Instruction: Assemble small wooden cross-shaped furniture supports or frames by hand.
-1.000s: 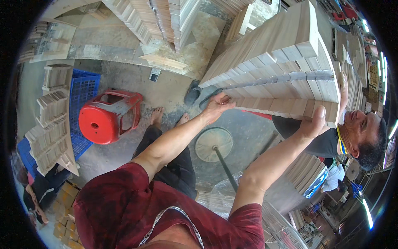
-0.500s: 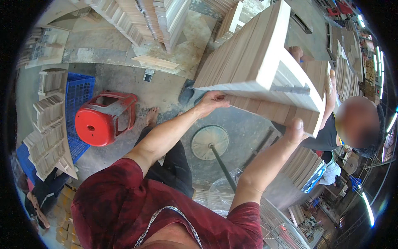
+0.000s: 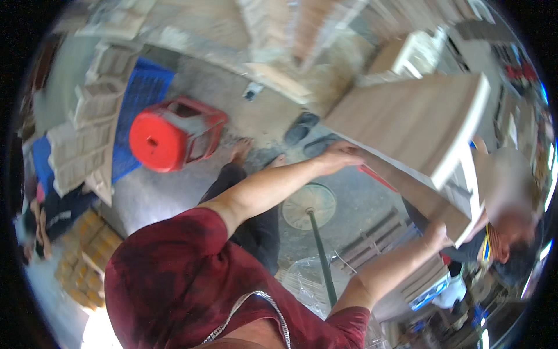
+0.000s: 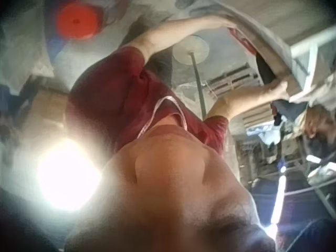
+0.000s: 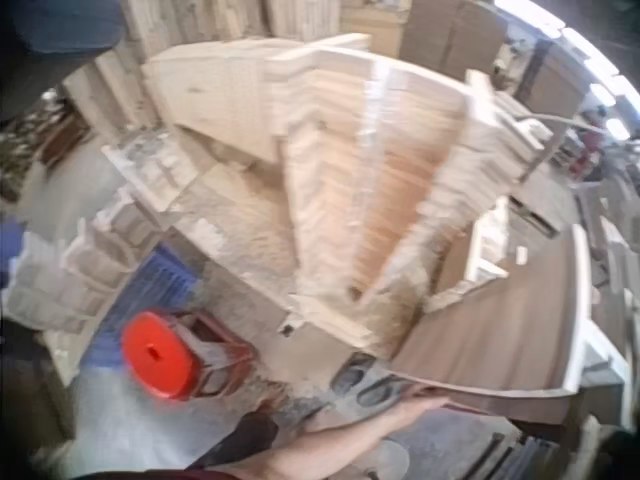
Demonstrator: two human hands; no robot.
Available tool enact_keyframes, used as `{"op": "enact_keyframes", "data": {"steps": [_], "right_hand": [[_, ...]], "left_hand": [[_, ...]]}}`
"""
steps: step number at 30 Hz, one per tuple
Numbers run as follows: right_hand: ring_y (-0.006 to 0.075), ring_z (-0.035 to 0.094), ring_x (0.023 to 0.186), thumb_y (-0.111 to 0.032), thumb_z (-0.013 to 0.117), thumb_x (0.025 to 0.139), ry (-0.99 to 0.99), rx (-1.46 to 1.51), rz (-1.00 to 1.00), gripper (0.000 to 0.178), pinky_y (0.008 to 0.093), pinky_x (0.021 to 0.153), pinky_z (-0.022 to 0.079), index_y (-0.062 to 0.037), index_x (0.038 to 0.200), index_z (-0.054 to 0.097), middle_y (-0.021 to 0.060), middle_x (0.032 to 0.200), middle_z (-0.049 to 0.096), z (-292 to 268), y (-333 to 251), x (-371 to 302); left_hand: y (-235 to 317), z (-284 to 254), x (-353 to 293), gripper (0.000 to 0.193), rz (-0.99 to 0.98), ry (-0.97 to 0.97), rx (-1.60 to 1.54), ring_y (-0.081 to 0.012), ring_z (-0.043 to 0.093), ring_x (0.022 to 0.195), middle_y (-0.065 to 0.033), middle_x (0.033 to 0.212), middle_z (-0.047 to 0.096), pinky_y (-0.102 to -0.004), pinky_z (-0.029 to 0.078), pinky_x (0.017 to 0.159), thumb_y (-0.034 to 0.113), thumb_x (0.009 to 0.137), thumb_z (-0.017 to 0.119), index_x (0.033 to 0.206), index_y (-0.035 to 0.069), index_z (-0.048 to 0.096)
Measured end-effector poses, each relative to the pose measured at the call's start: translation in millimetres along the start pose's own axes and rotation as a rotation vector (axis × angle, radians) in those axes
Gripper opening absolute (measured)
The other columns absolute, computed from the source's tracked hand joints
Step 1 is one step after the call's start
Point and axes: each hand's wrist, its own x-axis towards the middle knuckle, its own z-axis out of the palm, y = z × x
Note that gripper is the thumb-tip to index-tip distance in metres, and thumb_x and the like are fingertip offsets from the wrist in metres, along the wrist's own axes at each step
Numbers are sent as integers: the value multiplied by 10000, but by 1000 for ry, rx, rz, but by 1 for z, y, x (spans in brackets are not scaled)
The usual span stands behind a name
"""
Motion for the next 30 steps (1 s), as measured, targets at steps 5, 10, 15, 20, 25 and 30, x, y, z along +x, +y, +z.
{"op": "enact_keyframes", "data": {"steps": [5,10,15,20,25,30], "right_hand": [[373,442,1364,-715,650,781,-213,-31,-128,1043,513,1143,304,53,1449,424,233,1467,461,-16,-6,7],[399,395,1406,-793,600,763,-274,-24,-75,1086,519,1178,230,78,1400,488,258,1470,463,-19,-18,8],[447,440,1360,-779,689,670,-379,-124,-136,1041,529,1107,356,26,1323,589,275,1424,496,-22,-21,21],[417,430,1389,-756,694,698,-364,-130,-126,1014,495,1126,345,17,1344,578,250,1452,490,-31,-15,21],[407,440,1370,-727,692,691,-301,-48,-48,944,498,1122,347,-20,1313,620,220,1436,511,-29,-12,16],[357,437,1383,-788,552,798,-56,280,161,983,480,1143,313,52,1307,601,239,1448,498,-14,-26,2]], "left_hand": [[5,-5,-13,195,-111,105,-191,-258,676,1034,-149,1053,667,-380,553,980,-26,860,716,1042,-42,648],[30,-36,-78,611,-348,227,65,-326,684,1034,-217,1094,615,-491,560,973,-50,825,741,1320,-73,382],[53,-187,-173,143,-288,158,114,-339,655,1095,-220,1098,673,-490,517,1015,32,947,593,1039,-73,624],[122,-175,-225,136,-279,432,149,-350,685,984,-206,986,662,-494,568,948,-73,861,658,974,-55,584],[139,-163,-209,200,-246,347,192,-384,619,1140,-219,1141,619,-504,492,1061,-36,904,617,1098,-73,578],[158,-100,-192,531,-144,411,248,-392,622,1137,-239,1214,577,-497,496,1054,-72,875,644,1351,-63,408]]}}
